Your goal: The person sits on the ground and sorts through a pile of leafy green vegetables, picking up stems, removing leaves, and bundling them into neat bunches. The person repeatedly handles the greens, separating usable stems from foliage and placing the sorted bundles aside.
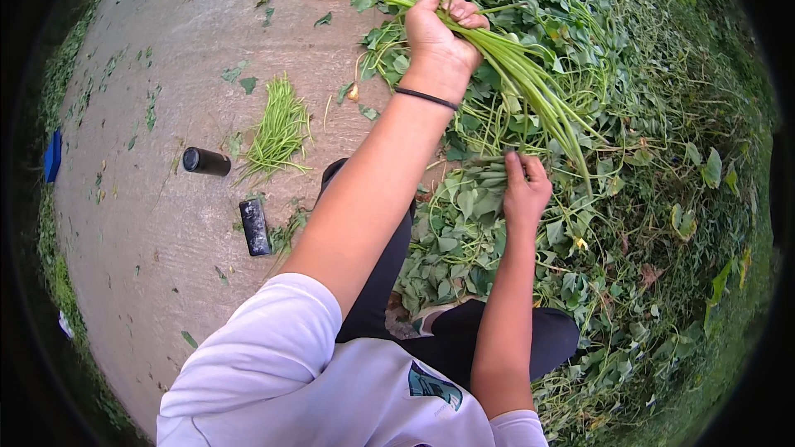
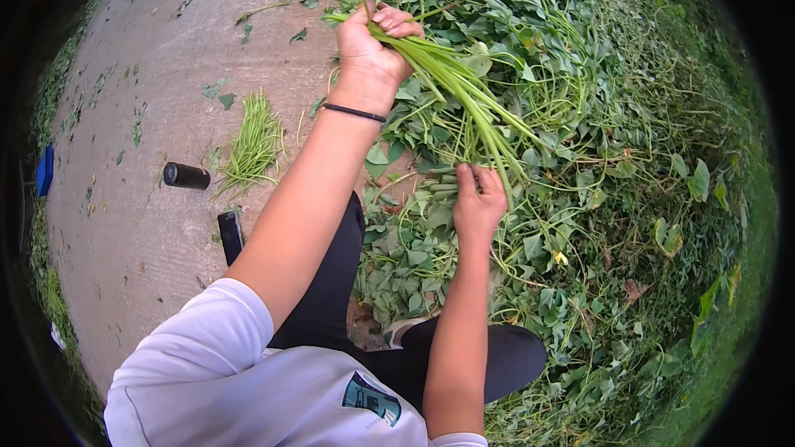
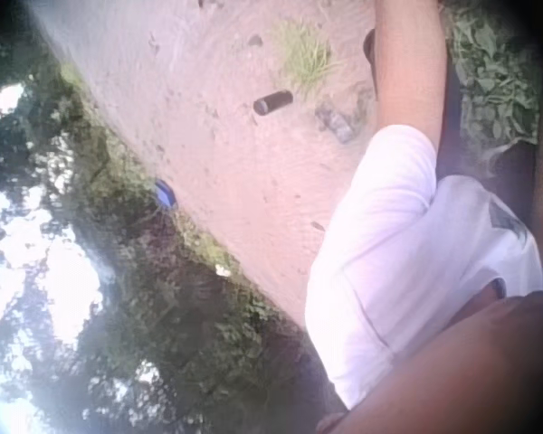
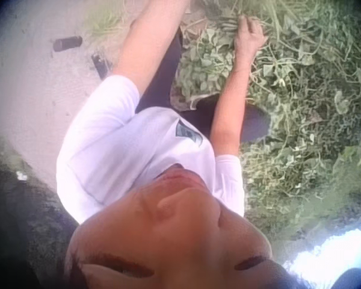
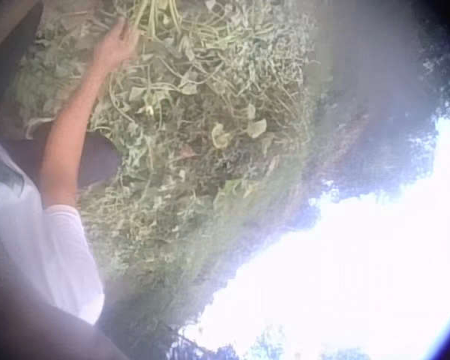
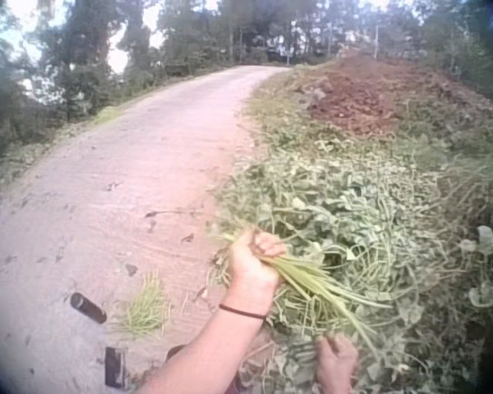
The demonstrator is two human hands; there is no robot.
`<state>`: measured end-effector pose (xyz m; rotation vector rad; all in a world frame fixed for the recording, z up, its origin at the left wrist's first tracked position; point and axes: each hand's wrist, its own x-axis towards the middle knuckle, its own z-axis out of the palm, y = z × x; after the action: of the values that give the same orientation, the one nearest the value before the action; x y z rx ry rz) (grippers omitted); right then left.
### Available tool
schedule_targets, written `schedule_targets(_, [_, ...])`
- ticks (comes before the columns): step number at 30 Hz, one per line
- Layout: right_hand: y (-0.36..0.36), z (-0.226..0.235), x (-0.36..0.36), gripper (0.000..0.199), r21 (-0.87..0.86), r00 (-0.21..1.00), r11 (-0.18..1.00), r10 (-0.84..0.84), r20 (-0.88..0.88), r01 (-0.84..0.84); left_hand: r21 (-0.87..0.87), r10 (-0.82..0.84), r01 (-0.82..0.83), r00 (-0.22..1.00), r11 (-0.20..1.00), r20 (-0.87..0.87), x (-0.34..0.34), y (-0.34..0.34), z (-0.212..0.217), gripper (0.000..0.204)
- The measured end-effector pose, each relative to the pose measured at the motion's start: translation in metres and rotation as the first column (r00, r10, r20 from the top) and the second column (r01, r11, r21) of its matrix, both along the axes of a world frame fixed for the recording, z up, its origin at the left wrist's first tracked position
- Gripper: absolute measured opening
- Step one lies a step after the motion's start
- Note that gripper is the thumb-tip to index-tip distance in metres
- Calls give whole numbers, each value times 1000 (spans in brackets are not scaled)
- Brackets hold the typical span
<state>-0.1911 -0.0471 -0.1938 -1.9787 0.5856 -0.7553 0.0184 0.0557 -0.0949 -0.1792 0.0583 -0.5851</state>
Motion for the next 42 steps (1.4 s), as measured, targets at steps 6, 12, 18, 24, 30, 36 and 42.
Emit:
schedule_targets(6, [-67, -9, -69, 26, 866, 911, 500, -361, 198, 9, 285, 285, -289, 957, 914, 58, 54, 83, -20, 26])
schedule_targets(12, [-208, 33, -185, 38, -451, 296, 890, -448, -844, 63, 941, 78, -309, 951, 142, 300, 115, 230, -115, 21])
schedule_targets(18, [-203, 10, -255, 52, -613, 353, 787, -594, -723, 69, 785, -352, -269, 933, -558, 70, 138, 313, -261, 39])
schedule_targets(24, [-185, 7, -268, 47, -242, 473, 961, -278, -836, 137, 613, -853, -783, 385, -101, 351, 21, 131, -128, 43])
schedule_targets(30, [-128, -22, -140, 29, -287, 319, 893, -176, -931, -347, 399, -409, -248, -823, 883, 394, -195, 73, 54, 17])
schedule_targets(36, [-108, -101, -50, 30, -214, 295, 898, -100, -950, -384, 512, -403, -102, -752, 853, 522, -245, 54, 58, 19])
schedule_targets(42, [-110, -173, -38, 37, -287, 453, 915, -136, -881, -284, 804, -796, -58, -200, 591, 571, -237, 47, 62, 22])
